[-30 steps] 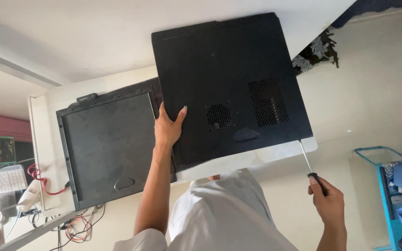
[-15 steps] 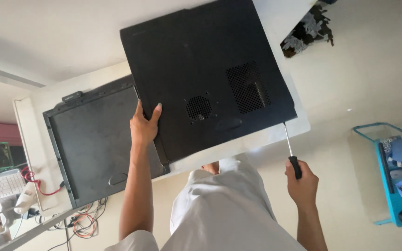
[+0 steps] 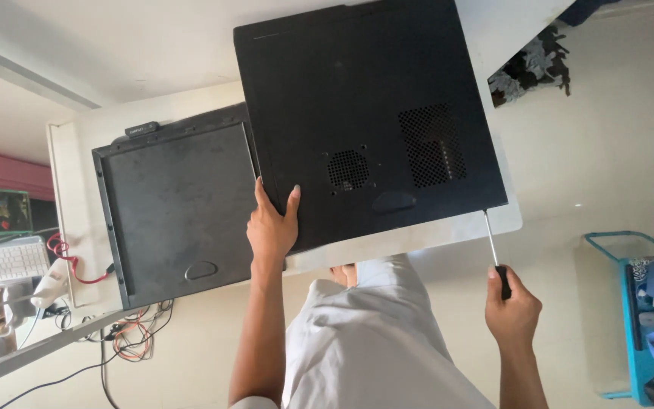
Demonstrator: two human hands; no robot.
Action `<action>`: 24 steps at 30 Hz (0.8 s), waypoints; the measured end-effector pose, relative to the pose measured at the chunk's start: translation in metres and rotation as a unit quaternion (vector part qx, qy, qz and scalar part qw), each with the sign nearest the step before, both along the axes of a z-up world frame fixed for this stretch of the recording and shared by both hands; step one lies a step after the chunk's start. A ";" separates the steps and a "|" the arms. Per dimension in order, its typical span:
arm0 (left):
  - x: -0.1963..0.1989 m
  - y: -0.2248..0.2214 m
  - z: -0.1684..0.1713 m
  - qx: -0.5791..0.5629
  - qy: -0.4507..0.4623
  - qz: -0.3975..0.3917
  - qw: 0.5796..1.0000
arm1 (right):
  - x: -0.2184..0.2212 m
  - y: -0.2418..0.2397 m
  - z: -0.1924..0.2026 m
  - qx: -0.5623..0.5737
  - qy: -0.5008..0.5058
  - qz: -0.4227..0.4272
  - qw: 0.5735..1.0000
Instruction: The person is attaching and securing the side panels of a desktop computer case using a screwdriver.
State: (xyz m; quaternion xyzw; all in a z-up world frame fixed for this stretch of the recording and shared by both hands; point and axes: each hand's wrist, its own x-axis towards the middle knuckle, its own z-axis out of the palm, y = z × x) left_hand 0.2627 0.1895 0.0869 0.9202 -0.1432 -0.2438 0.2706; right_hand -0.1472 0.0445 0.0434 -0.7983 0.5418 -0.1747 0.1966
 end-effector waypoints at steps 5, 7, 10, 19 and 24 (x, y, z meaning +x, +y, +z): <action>0.012 0.004 -0.005 -0.007 -0.024 -0.020 0.999 | 0.014 0.011 0.006 0.016 -0.015 -0.006 1.000; 0.018 0.001 -0.004 -0.009 -0.010 -0.025 1.000 | 0.017 0.014 0.004 0.006 -0.019 -0.003 1.000; 0.024 -0.003 -0.003 0.001 -0.018 -0.032 0.999 | 0.020 0.010 0.003 0.005 -0.032 0.000 0.999; 0.019 0.002 -0.030 0.045 -0.047 -0.010 0.998 | 0.005 0.001 -0.012 -0.053 0.008 -0.004 0.999; 0.023 0.003 -0.024 0.026 -0.039 -0.018 0.999 | 0.033 0.008 0.006 0.351 -0.359 -0.118 0.856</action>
